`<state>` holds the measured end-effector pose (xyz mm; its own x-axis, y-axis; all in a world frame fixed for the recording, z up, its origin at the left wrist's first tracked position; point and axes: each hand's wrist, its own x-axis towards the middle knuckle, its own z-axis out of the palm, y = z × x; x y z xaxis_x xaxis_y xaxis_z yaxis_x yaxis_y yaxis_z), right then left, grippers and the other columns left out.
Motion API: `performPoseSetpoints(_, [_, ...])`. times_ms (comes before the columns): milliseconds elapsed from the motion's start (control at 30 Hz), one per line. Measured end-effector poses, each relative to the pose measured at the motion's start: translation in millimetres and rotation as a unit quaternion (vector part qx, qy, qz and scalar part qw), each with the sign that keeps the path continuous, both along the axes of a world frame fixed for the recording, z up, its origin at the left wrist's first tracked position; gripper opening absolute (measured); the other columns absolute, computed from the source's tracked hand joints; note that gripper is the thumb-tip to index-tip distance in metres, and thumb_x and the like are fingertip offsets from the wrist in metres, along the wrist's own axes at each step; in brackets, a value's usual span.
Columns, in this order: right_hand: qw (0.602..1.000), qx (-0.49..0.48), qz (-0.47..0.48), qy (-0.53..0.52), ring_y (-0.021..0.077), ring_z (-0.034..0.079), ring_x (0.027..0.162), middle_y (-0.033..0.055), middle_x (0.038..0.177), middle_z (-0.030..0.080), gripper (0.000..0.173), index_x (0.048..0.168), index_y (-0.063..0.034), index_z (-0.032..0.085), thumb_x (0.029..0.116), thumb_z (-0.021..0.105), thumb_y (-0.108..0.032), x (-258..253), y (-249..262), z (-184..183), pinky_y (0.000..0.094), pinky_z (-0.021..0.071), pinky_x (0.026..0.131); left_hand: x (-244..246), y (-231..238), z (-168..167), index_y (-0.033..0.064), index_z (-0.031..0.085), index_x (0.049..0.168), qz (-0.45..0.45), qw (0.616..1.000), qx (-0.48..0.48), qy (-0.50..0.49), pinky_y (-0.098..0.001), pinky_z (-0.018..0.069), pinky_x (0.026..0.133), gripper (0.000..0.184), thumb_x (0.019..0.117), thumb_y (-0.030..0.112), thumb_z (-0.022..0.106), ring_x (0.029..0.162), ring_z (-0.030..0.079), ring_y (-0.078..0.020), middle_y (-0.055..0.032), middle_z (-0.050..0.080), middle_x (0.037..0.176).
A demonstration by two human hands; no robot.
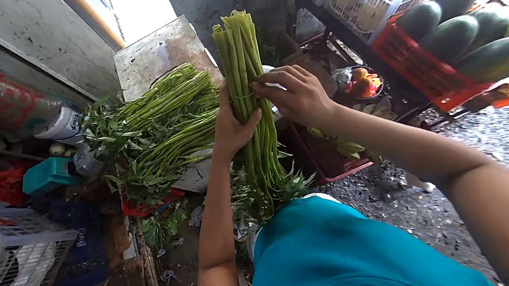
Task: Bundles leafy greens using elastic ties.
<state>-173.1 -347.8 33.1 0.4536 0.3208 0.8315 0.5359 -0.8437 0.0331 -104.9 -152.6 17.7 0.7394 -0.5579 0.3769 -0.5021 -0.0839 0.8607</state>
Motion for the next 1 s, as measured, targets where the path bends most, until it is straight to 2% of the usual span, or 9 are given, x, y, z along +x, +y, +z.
performPoseSetpoints(133, [0.997, 0.065, -0.016, -0.039, 0.0275, 0.067, 0.104, 0.0162, 0.112, 0.072, 0.019, 0.116, -0.0016, 0.073, 0.1001, 0.066, -0.007, 1, 11, -8, 0.0359, 0.0536, 0.092, -10, 0, -1, -0.0062, 0.036, 0.152, 0.066, 0.99, -0.034, -0.121, -0.0294, 0.0586, 0.092, 0.081, 0.0846, 0.018, 0.075, 0.106, 0.069, -0.012, -0.0181, 0.067, 0.125])
performPoseSetpoints(233, [0.99, 0.121, -0.046, -0.052, 0.0253, 0.067, 0.098, 0.0154, 0.108, 0.072, 0.016, 0.113, -0.0012, 0.073, 0.1001, 0.066, -0.009, 7, 20, -8, 0.0355, 0.0521, 0.089, -13, -2, 2, -0.0079, 0.039, 0.15, 0.092, 0.986, -0.03, -0.136, -0.0287, 0.0588, 0.091, 0.077, 0.0866, 0.019, 0.074, 0.103, 0.07, -0.0112, -0.0183, 0.068, 0.122])
performPoseSetpoints(300, [0.991, 0.088, -0.078, -0.062, 0.0271, 0.066, 0.099, 0.0137, 0.105, 0.072, 0.012, 0.107, -0.0042, 0.073, 0.1007, 0.064, -0.01, 11, 22, -8, 0.0404, 0.0478, 0.091, -12, -3, 2, -0.0066, 0.04, 0.15, 0.097, 0.987, -0.027, -0.125, -0.0287, 0.0579, 0.093, 0.075, 0.0882, 0.019, 0.074, 0.106, 0.07, -0.0115, -0.0181, 0.068, 0.125])
performPoseSetpoints(400, [0.999, 0.032, 0.008, 0.042, 0.0321, 0.064, 0.106, 0.0133, 0.105, 0.071, 0.013, 0.101, -0.0064, 0.071, 0.0995, 0.058, -0.008, 2, 17, 4, 0.0453, 0.0472, 0.094, -7, 1, -3, -0.0056, 0.04, 0.15, 0.088, 0.991, -0.05, -0.09, -0.0295, 0.0579, 0.095, 0.075, 0.0878, 0.017, 0.075, 0.109, 0.069, -0.0119, -0.0171, 0.066, 0.127])
performPoseSetpoints(500, [0.97, 0.1, 0.117, 0.187, 0.0241, 0.066, 0.093, 0.0122, 0.097, 0.068, 0.015, 0.104, -0.0011, 0.069, 0.1006, 0.056, -0.009, -8, 20, 18, 0.039, 0.0555, 0.085, -4, 4, -7, -0.0079, 0.04, 0.149, 0.08, 0.988, -0.098, -0.089, -0.0302, 0.0579, 0.097, 0.078, 0.0851, 0.016, 0.078, 0.112, 0.067, -0.0128, -0.0168, 0.064, 0.13])
performPoseSetpoints(633, [0.937, 0.223, 0.021, 0.268, 0.0086, 0.066, 0.071, 0.0049, 0.088, 0.073, 0.021, 0.115, -0.0049, 0.07, 0.1039, 0.059, -0.02, -18, 33, 38, 0.0237, 0.0542, 0.068, -15, -1, -4, -0.0077, 0.038, 0.151, 0.111, 0.981, -0.139, -0.074, -0.0296, 0.059, 0.094, 0.077, 0.087, 0.01, 0.078, 0.111, 0.068, -0.0135, -0.0161, 0.063, 0.132])
performPoseSetpoints(700, [0.925, 0.237, -0.002, 0.298, 0.0055, 0.061, 0.066, 0.0015, 0.085, 0.073, 0.02, 0.11, -0.0078, 0.073, 0.1015, 0.064, -0.023, -19, 37, 47, 0.0224, 0.0499, 0.063, -17, -2, -5, -0.0093, 0.037, 0.151, 0.13, 0.974, -0.157, -0.098, -0.0294, 0.0582, 0.096, 0.077, 0.0879, 0.009, 0.077, 0.112, 0.068, -0.0137, -0.0171, 0.063, 0.134])
performPoseSetpoints(867, [0.883, 0.213, 0.006, 0.418, 0.0056, 0.066, 0.072, -0.0019, 0.085, 0.074, 0.017, 0.098, -0.0137, 0.079, 0.0941, 0.075, -0.03, -15, 33, 74, 0.0301, 0.0546, 0.073, -21, 5, -10, -0.0167, 0.037, 0.148, 0.127, 0.963, -0.17, -0.167, -0.0266, 0.058, 0.094, 0.077, 0.0865, 0.01, 0.074, 0.108, 0.068, -0.0116, -0.0207, 0.065, 0.13])
performPoseSetpoints(1000, [0.87, 0.145, 0.046, 0.469, 0.0028, 0.064, 0.069, -0.0051, 0.079, 0.074, 0.017, 0.09, -0.0176, 0.082, 0.0923, 0.076, -0.034, -12, 28, 86, 0.0303, 0.0523, 0.068, -25, 17, -10, -0.0174, 0.038, 0.147, 0.107, 0.964, -0.153, -0.189, -0.0262, 0.0563, 0.096, 0.079, 0.0857, 0.019, 0.072, 0.109, 0.067, -0.0106, -0.0211, 0.065, 0.128])
